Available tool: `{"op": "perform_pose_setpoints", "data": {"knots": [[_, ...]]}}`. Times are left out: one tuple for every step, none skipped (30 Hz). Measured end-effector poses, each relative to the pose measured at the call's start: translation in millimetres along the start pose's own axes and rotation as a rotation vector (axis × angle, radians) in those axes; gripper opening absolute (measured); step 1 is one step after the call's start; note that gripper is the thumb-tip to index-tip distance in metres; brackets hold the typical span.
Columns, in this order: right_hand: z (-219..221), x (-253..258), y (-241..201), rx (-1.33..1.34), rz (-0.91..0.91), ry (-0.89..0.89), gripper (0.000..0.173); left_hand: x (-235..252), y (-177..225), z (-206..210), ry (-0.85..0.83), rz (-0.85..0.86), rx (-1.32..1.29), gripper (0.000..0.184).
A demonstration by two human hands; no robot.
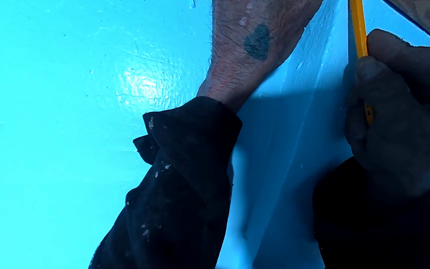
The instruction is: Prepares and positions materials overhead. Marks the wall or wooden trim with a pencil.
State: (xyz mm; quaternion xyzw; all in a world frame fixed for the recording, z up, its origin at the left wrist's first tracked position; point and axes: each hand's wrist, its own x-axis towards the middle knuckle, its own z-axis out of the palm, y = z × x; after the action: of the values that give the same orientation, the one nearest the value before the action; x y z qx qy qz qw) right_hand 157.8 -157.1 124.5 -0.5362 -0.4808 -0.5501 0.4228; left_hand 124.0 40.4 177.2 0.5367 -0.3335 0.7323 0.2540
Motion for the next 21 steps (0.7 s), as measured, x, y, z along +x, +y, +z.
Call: {"op": "perform_pose_setpoints", "data": {"knots": [[-0.2, -0.4, 0.2, 0.020, 0.003, 0.003, 0.021, 0.3, 0.5, 0.0, 0.000, -0.017, -0.006, 0.024], [-0.1, -1.4, 0.6, 0.035, -0.002, 0.010, 0.021, 0.8, 0.6, 0.5, 0.005, -0.022, -0.010, 0.024], [-0.4, -2.9, 0.4, 0.049, -0.012, 0.015, 0.021, 1.0, 0.6, 1.0, 0.012, -0.023, -0.021, 0.024], [-0.2, -3.5, 0.2, 0.058, -0.017, 0.020, 0.021, 1.3, 0.2, 1.6, 0.023, -0.024, -0.036, 0.024], [0.1, -3.7, 0.1, 0.064, -0.019, 0.023, 0.021, 1.7, 0.4, 2.3, 0.032, -0.030, -0.036, 0.025], [0.8, -3.5, 0.0, 0.074, -0.018, 0.023, 0.022, 2.5, 0.8, 2.5, 0.031, -0.046, -0.036, 0.026], [1.5, -2.9, 0.0, 0.075, -0.020, 0.018, 0.022, 3.2, 1.6, 2.1, 0.023, -0.066, -0.042, 0.026], [2.0, -2.2, 0.0, 0.071, -0.018, 0.010, 0.022, 3.8, 1.8, 1.7, 0.018, -0.079, -0.051, 0.026], [2.3, -1.7, -0.1, 0.067, -0.016, 0.009, 0.022, 4.0, 1.7, 1.6, 0.017, -0.085, -0.055, 0.026], [2.6, -1.6, -0.5, 0.062, -0.009, 0.010, 0.022, 4.2, 1.4, 1.6, 0.017, -0.086, -0.051, 0.026], [2.4, -1.8, -1.1, 0.052, -0.004, 0.014, 0.022, 4.7, 1.0, 1.9, 0.018, -0.081, -0.048, 0.026], [2.0, -1.9, -1.2, 0.052, -0.009, 0.017, 0.022, 4.7, 0.7, 2.2, 0.020, -0.075, -0.044, 0.026], [1.8, -1.8, -1.1, 0.046, -0.011, 0.014, 0.022, 4.6, 0.3, 2.8, 0.027, -0.064, -0.045, 0.026], [2.5, -1.4, -0.9, 0.047, -0.008, 0.017, 0.022, 4.5, 0.1, 3.1, 0.032, -0.056, -0.049, 0.026], [2.9, -0.9, -0.3, 0.056, -0.010, 0.018, 0.022, 4.2, 0.1, 3.0, 0.031, -0.051, -0.049, 0.026], [3.0, -0.7, 0.5, 0.066, -0.022, 0.018, 0.022, 3.9, 0.2, 2.8, 0.026, -0.049, -0.047, 0.025], [2.8, -0.5, 1.1, 0.067, -0.035, 0.016, 0.022, 4.1, 0.4, 2.6, 0.024, -0.047, -0.043, 0.025], [3.3, -0.3, 1.3, 0.063, -0.036, 0.017, 0.021, 3.9, 0.8, 2.4, 0.022, -0.048, -0.035, 0.025], [3.8, -0.3, 0.7, 0.059, -0.027, 0.017, 0.021, 3.6, 1.1, 1.9, 0.018, -0.052, -0.031, 0.024], [3.9, -0.5, -0.4, 0.052, -0.015, 0.016, 0.021, 3.8, 1.0, 1.8, 0.017, -0.055, -0.027, 0.025], [3.2, -1.0, -1.2, 0.047, -0.008, 0.013, 0.022, 4.0, 1.0, 1.9, 0.016, -0.058, -0.022, 0.025]]}}
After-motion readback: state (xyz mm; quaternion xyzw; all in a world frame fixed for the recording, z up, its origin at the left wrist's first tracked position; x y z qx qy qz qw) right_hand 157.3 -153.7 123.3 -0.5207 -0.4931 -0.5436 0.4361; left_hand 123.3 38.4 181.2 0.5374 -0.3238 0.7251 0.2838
